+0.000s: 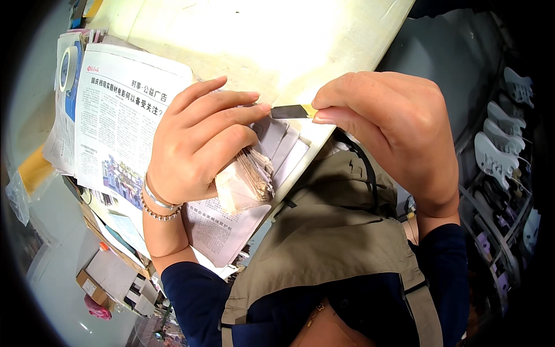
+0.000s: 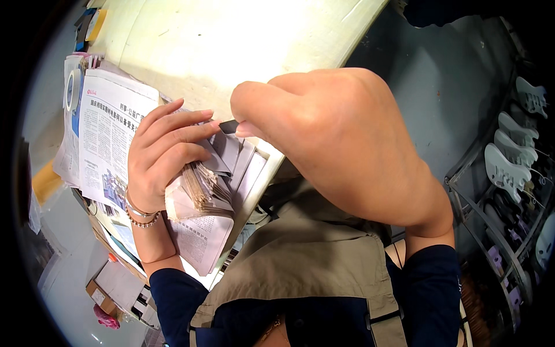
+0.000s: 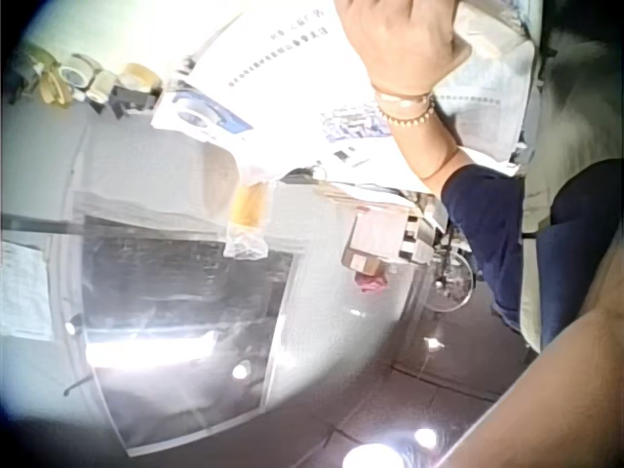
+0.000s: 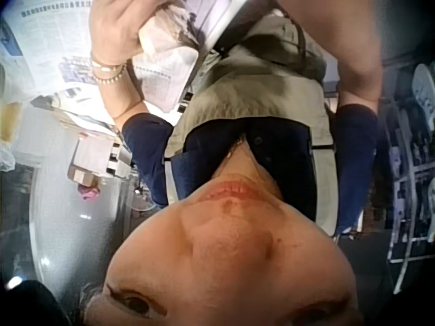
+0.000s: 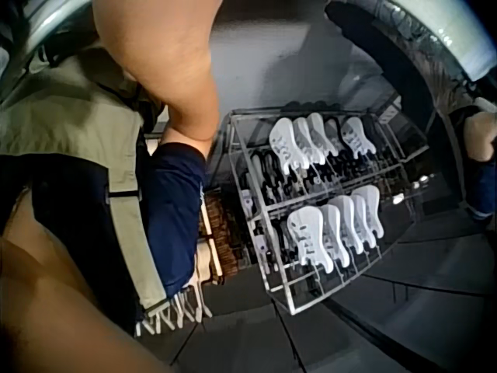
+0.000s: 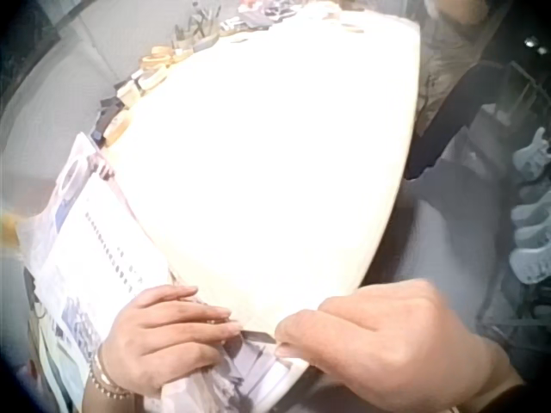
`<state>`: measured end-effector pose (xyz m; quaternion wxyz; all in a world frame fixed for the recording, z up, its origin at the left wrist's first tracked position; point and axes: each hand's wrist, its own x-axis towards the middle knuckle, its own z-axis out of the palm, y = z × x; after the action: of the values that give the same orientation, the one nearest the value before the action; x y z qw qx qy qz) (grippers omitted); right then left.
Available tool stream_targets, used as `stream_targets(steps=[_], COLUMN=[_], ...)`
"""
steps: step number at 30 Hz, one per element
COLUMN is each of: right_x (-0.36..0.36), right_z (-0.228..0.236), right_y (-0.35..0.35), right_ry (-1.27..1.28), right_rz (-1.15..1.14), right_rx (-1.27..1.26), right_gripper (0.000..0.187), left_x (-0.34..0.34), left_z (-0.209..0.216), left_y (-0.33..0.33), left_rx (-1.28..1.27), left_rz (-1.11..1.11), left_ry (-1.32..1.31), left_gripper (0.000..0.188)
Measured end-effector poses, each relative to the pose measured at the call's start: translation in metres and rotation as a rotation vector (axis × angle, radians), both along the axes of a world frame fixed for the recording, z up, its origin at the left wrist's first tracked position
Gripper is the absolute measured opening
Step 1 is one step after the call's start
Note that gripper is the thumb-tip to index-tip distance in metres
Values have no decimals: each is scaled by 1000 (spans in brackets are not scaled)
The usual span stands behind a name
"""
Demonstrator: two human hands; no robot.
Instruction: The person uses a utility knife to trim the edges of a stack of paper or newspaper sheets. They hold the stack with their left hand and carefully slice along the edge with the knife in their right hand, repeating the action to ensure a straight cut.
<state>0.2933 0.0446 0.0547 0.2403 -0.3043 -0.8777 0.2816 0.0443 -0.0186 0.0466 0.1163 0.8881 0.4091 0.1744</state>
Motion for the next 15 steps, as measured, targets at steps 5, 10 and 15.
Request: stream_targets(steps=[5,10,15], right_x=[0,-1,0], right_z=[-3,-3,-5], right_y=[0,-1,-1], right_ry=[0,3,17], right_rz=[-12,-31,-40], right_rx=[-13,-49,-58], right_gripper=[8,7,6], left_x=[0,0,2], left_z=[1,0,2], left_y=[1,1,2], left_rx=[-5,-4,-4], left_rz=[-10,-4,-7], left_ry=[2,0,9], left_gripper=[16,17,17])
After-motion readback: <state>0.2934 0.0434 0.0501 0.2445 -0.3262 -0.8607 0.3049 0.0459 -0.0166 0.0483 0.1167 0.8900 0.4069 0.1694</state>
